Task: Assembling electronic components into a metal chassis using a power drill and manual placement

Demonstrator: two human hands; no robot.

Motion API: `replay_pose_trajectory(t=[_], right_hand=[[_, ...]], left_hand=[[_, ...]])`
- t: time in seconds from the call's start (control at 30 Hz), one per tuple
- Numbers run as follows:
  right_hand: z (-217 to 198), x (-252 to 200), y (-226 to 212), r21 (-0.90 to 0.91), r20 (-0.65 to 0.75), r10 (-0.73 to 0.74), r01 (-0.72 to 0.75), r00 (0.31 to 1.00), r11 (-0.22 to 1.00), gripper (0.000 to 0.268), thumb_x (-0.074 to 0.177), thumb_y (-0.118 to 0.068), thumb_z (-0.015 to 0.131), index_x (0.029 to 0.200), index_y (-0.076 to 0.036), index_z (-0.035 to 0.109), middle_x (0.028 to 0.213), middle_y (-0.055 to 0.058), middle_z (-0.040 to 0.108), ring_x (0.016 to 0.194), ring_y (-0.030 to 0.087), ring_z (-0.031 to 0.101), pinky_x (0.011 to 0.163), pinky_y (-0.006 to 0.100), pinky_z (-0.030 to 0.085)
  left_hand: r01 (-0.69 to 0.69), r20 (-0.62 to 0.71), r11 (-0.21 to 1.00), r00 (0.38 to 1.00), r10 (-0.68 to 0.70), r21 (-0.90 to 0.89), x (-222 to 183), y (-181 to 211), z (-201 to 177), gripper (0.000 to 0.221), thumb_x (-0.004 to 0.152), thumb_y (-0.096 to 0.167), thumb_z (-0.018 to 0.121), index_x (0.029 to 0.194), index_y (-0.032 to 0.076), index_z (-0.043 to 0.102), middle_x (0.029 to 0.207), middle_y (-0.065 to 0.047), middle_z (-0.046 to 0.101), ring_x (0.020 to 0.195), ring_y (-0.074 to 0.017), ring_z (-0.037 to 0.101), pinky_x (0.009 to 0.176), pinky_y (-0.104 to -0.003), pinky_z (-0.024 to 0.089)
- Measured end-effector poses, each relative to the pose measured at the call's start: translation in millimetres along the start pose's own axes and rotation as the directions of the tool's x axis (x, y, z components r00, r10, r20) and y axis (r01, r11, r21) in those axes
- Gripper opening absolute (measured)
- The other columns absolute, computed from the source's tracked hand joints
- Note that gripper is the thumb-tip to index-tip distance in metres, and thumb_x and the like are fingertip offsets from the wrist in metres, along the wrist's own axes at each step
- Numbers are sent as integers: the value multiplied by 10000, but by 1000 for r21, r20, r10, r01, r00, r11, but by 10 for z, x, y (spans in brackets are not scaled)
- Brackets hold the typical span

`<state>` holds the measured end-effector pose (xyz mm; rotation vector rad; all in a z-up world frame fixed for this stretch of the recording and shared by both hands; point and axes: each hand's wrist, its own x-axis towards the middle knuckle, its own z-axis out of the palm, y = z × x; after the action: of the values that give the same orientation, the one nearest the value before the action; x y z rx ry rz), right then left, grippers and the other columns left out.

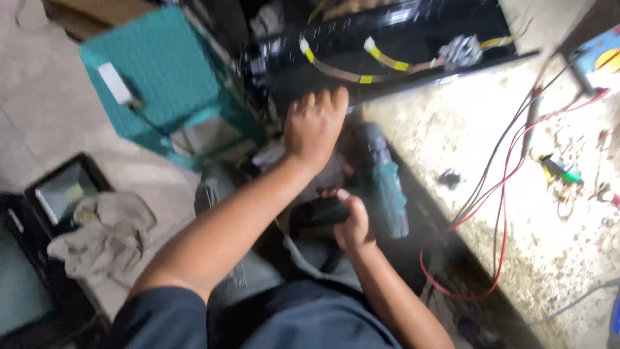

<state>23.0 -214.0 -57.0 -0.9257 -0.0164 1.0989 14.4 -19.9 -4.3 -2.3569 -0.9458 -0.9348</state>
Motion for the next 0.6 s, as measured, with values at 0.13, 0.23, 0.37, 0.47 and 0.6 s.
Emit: replay_pose_trajectory(t=[0.13, 0.23, 0.37, 0.47, 0.6], right_hand=[[-161, -140, -107, 40, 5, 67, -67, 998, 997, 219, 906, -171, 541, 957, 22, 631, 909, 182, 654, 941, 283, 617, 1009, 415, 447], [-26, -318, -333, 95, 79, 85, -93, 993, 991, 207, 892, -158, 526, 941, 25, 608, 918, 173, 624, 968, 295, 577, 1028, 419, 421], [92, -505, -437, 142, -12, 72, -69, 997, 987, 169, 837, -197, 602, 869, -35, 562, 810, 104, 554, 918, 284, 622, 1076, 469, 480], [148, -586, -304, 140, -13, 116, -113, 993, 984, 229, 820, -239, 581, 898, -38, 506, 838, 92, 475, 884, 267, 544, 952, 472, 466], [694, -791, -652, 205, -24, 56, -50, 998, 977, 236, 828, -246, 600, 881, -28, 526, 800, 86, 454, 838, 257, 536, 860, 436, 458]], left_hand=[[-36, 40, 948, 998, 51, -317, -55, -180, -407, 269, 916, 155, 733, 1142, 159, 587, 1038, -25, 593, 973, -245, 598, 808, -414, 495], [158, 125, 657, 987, -97, -737, -413, -297, -1003, 487, 882, 105, 780, 1312, 46, 560, 1294, -118, 585, 1269, -320, 553, 1124, -485, 452], [586, 786, -526, 434, -440, -617, -1300, 93, -1279, 422, 1119, 303, 418, 1481, 93, 468, 1438, -70, 535, 1413, -223, 439, 1265, -462, 234], [615, 959, -737, 136, -250, -280, -804, 303, -1713, 607, 1063, 461, 378, 1550, 103, 431, 1509, -218, 493, 1469, -370, 394, 1223, -614, 97], [543, 958, -790, 168, -232, -286, -758, 344, -1767, 637, 1032, 529, 399, 1542, 149, 433, 1460, -113, 533, 1438, -263, 406, 1218, -588, 41]])
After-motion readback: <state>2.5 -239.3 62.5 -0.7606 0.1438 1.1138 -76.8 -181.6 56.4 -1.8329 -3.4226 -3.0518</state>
